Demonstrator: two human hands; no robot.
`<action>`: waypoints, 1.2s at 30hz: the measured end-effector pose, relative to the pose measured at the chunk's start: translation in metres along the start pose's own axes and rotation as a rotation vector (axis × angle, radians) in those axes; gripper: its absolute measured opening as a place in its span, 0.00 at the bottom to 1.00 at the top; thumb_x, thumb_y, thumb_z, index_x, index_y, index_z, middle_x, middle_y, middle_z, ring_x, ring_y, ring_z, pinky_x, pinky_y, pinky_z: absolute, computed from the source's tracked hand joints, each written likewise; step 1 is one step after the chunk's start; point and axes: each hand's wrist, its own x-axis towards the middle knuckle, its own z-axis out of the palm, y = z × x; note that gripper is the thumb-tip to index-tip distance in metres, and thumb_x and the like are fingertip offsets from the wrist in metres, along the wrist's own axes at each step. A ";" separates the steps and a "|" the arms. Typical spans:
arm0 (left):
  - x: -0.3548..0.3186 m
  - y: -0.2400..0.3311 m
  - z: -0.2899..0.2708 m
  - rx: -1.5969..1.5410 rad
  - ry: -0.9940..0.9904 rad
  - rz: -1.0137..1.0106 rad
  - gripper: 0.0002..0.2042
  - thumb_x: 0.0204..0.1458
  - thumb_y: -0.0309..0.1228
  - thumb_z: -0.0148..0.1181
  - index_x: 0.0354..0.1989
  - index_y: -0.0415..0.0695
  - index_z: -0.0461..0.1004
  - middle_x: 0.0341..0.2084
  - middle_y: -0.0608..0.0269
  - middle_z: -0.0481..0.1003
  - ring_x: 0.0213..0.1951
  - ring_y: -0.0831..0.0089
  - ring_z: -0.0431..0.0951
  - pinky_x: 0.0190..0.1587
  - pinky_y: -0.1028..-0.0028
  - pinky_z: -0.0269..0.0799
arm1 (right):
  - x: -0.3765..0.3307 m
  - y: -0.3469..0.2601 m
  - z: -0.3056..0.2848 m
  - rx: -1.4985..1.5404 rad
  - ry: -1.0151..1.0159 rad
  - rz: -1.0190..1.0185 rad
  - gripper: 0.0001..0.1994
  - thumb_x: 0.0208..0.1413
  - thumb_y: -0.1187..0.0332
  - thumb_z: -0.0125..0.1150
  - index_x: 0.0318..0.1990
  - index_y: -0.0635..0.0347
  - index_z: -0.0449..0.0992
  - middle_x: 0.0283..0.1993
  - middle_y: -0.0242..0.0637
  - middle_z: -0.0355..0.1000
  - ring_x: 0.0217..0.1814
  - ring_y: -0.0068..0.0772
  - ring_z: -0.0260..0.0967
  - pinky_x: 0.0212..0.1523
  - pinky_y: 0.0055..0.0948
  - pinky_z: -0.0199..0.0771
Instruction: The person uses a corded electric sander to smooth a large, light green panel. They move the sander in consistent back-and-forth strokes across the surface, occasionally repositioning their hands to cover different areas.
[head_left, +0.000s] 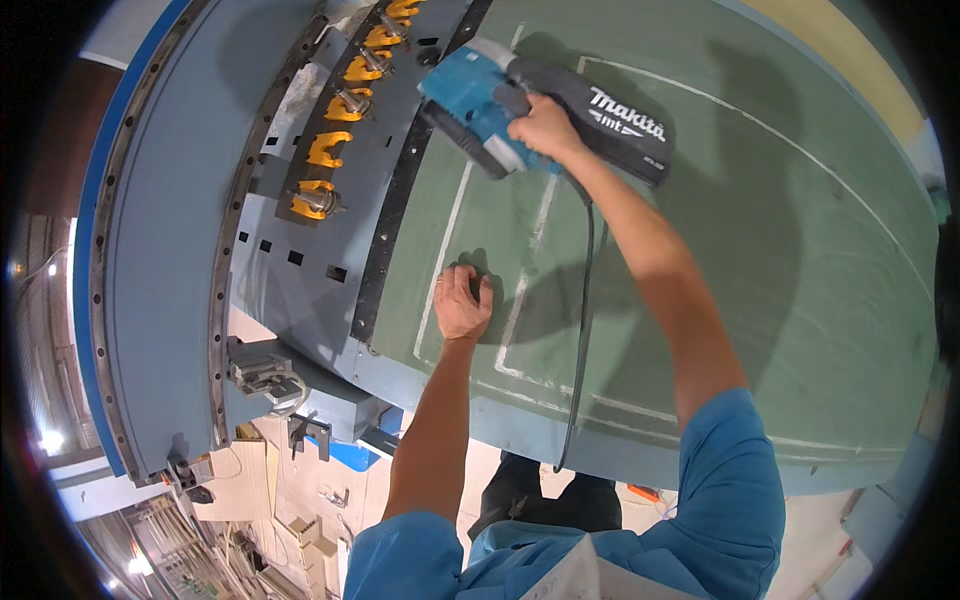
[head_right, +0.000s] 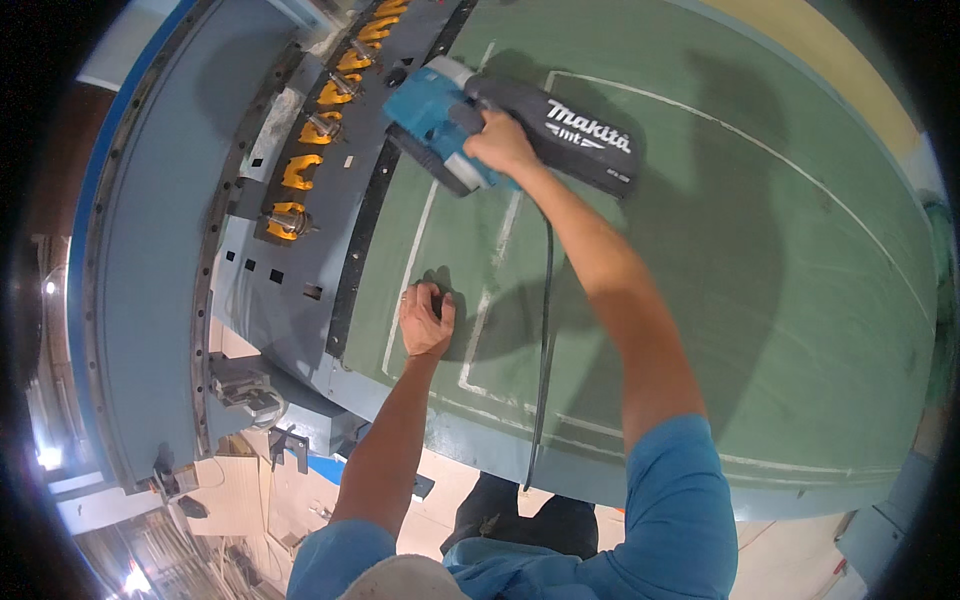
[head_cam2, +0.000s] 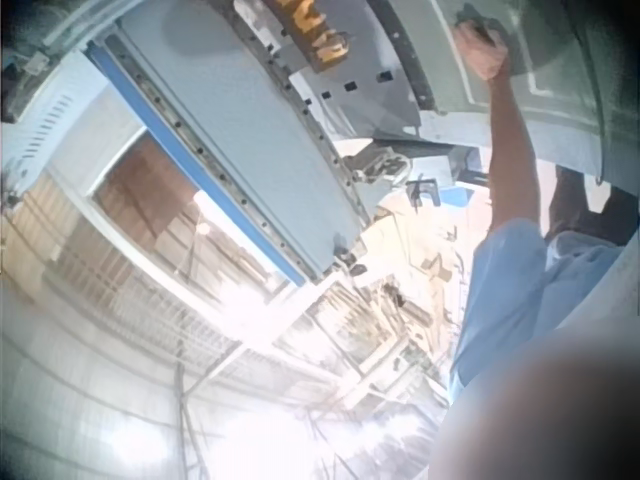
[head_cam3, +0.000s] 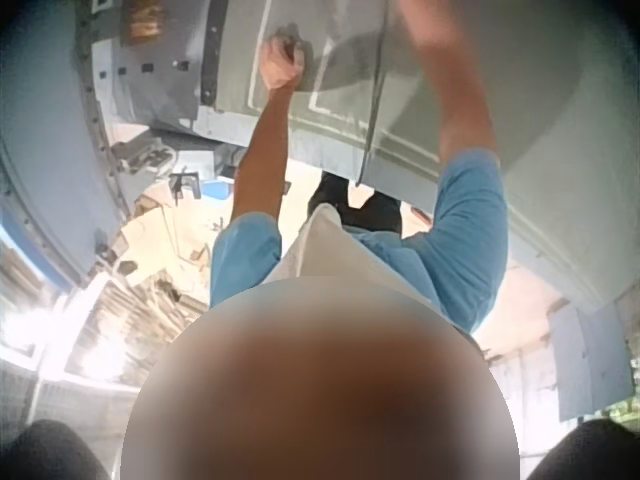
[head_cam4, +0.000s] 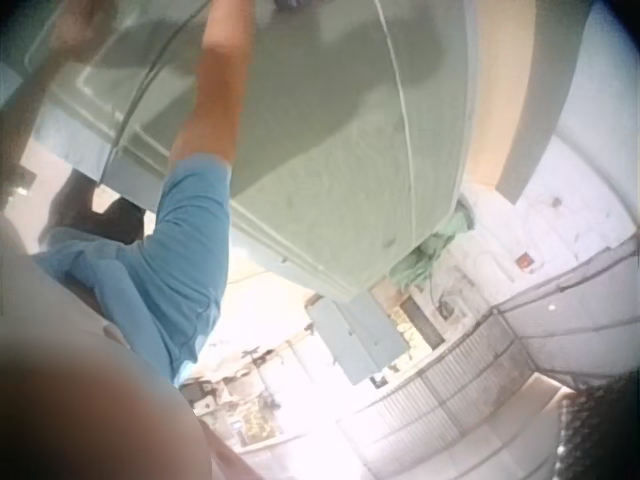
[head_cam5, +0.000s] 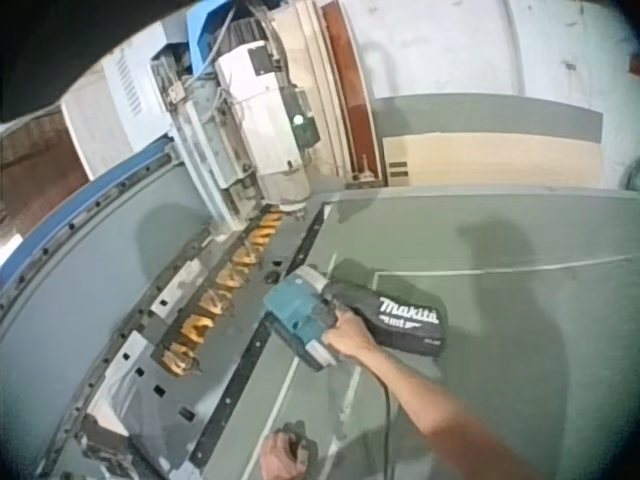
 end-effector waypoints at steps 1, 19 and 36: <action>0.000 0.000 0.000 -0.001 -0.004 -0.007 0.11 0.55 0.37 0.62 0.38 0.44 0.71 0.35 0.53 0.71 0.42 0.49 0.72 0.47 0.53 0.68 | 0.012 0.002 -0.001 0.000 0.041 -0.011 0.33 0.36 0.66 0.67 0.57 0.66 0.77 0.54 0.60 0.77 0.59 0.57 0.75 0.59 0.39 0.74; 0.003 -0.001 0.001 0.068 -0.056 -0.021 0.11 0.53 0.36 0.63 0.40 0.46 0.72 0.36 0.56 0.72 0.43 0.51 0.73 0.49 0.54 0.69 | 0.135 0.034 -0.049 0.327 0.287 0.007 0.21 0.37 0.75 0.65 0.44 0.70 0.72 0.25 0.40 0.73 0.20 0.32 0.69 0.20 0.35 0.68; 0.003 0.000 -0.002 -0.004 -0.021 -0.040 0.11 0.52 0.36 0.63 0.38 0.45 0.73 0.36 0.56 0.72 0.43 0.51 0.73 0.48 0.54 0.69 | 0.120 0.005 -0.031 0.282 -0.002 -0.005 0.13 0.41 0.78 0.63 0.38 0.63 0.73 0.24 0.33 0.70 0.20 0.26 0.65 0.21 0.31 0.64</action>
